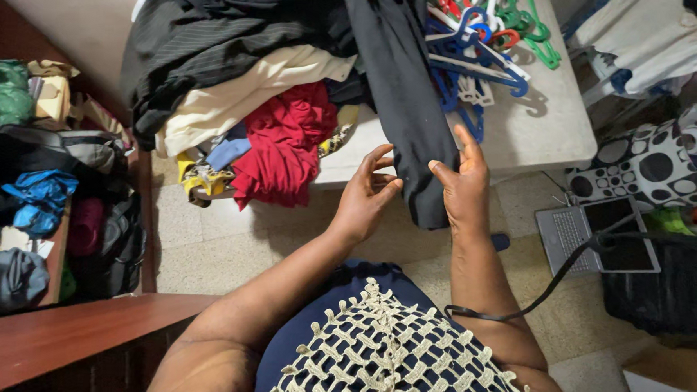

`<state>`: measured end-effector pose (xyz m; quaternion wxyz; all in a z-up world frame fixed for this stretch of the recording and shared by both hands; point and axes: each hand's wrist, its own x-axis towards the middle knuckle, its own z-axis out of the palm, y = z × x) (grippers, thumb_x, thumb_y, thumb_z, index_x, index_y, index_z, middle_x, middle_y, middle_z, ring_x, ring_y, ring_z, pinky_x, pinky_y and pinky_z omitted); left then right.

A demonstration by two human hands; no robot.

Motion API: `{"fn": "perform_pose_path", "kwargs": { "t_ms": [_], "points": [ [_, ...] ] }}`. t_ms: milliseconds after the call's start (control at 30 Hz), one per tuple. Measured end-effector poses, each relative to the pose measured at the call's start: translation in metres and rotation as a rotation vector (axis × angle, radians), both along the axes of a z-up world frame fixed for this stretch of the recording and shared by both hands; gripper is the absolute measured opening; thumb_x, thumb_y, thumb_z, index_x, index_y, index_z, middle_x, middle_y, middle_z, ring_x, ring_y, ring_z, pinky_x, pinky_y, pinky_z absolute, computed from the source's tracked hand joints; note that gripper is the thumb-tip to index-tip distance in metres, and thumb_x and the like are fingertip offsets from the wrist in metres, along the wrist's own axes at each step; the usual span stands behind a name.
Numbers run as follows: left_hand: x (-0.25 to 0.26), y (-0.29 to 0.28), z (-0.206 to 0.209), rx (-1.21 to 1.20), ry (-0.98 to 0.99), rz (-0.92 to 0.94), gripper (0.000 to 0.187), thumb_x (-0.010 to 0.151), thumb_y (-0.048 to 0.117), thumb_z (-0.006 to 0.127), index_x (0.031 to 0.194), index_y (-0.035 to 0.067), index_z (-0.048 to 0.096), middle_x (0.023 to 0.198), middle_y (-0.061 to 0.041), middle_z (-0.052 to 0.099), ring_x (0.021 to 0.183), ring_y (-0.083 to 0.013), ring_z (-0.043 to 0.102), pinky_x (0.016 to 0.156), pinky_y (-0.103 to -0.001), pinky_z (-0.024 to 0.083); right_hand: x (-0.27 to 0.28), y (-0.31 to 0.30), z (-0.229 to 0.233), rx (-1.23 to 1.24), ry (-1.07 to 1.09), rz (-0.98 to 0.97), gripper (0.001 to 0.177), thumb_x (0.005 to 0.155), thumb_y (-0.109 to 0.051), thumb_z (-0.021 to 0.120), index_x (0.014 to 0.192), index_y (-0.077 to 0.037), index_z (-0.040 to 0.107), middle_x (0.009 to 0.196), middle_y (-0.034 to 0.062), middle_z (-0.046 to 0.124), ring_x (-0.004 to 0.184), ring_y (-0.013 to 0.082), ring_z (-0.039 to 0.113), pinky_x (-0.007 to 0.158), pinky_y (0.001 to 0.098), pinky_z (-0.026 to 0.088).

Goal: The person picks up a pair of black trousers from a pile on a table, selects a plastic hanger from a stack, slides the hanger into the trousers by hand, and hangs them on a rod inside a closet.

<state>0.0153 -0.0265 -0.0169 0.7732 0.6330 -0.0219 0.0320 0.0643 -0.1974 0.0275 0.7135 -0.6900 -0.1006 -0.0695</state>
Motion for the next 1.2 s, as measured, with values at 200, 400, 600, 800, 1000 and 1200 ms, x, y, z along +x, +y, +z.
{"fn": "perform_pose_path", "kwargs": {
  "t_ms": [200,400,600,800,1000,1200],
  "points": [
    [0.032,-0.041,-0.019,-0.05,0.085,0.006,0.067,0.091,0.011,0.073,0.152,0.009,0.043,0.137,-0.019,0.056,0.105,-0.0197,0.063,0.093,-0.034,0.054,0.016,-0.042,-0.001,-0.078,0.018,0.024,0.077,0.084,0.019,0.064,0.155,0.001,0.04,0.122,0.0178,0.067,0.113,0.0199,0.066,0.098,0.0296,0.053],
    [0.059,-0.092,-0.038,-0.171,0.233,0.121,0.076,0.092,0.016,0.074,0.155,0.004,0.033,0.089,-0.008,0.06,0.076,-0.0113,0.054,0.068,-0.026,0.046,0.027,-0.085,0.003,-0.181,0.075,0.016,0.077,0.084,0.018,0.064,0.154,0.0,0.038,0.107,0.0141,0.07,0.099,0.017,0.069,0.087,0.0278,0.053],
    [0.087,-0.123,-0.056,-0.351,0.232,0.168,0.058,0.093,0.015,0.079,0.141,-0.001,0.052,0.08,-0.003,0.056,0.068,-0.0099,0.049,0.063,-0.026,0.04,0.049,-0.123,-0.002,0.022,0.182,0.097,0.073,0.084,0.017,0.063,0.153,0.002,0.042,0.11,0.015,0.072,0.101,0.0179,0.07,0.091,0.0287,0.056],
    [0.089,-0.145,-0.036,-0.701,0.182,0.034,0.028,0.094,0.01,0.071,0.119,-0.001,0.064,0.108,-0.008,0.074,0.094,-0.0172,0.071,0.086,-0.031,0.057,0.075,-0.159,-0.016,0.175,0.258,0.251,0.059,0.094,0.005,0.061,0.151,0.004,0.048,0.121,0.0182,0.069,0.111,0.0198,0.067,0.1,0.0299,0.052],
    [0.099,-0.157,-0.036,-0.638,0.263,0.186,0.01,0.098,0.014,0.069,0.105,0.008,0.067,0.087,-0.003,0.07,0.066,-0.0107,0.059,0.058,-0.027,0.048,0.085,-0.178,-0.013,0.496,0.458,0.33,0.054,0.1,-0.018,0.06,0.149,0.001,0.049,0.12,0.0138,0.069,0.103,0.0252,0.067,0.079,0.0365,0.055],
    [0.112,-0.159,-0.039,-0.579,0.174,0.322,0.007,0.098,0.01,0.071,0.095,0.005,0.067,0.076,-0.001,0.063,0.057,-0.0072,0.051,0.06,-0.027,0.049,0.09,-0.187,-0.009,0.518,0.314,0.447,0.063,0.094,-0.019,0.06,0.153,-0.004,0.043,0.124,0.0161,0.065,0.112,0.028,0.067,0.086,0.0391,0.058]
  ]
}}
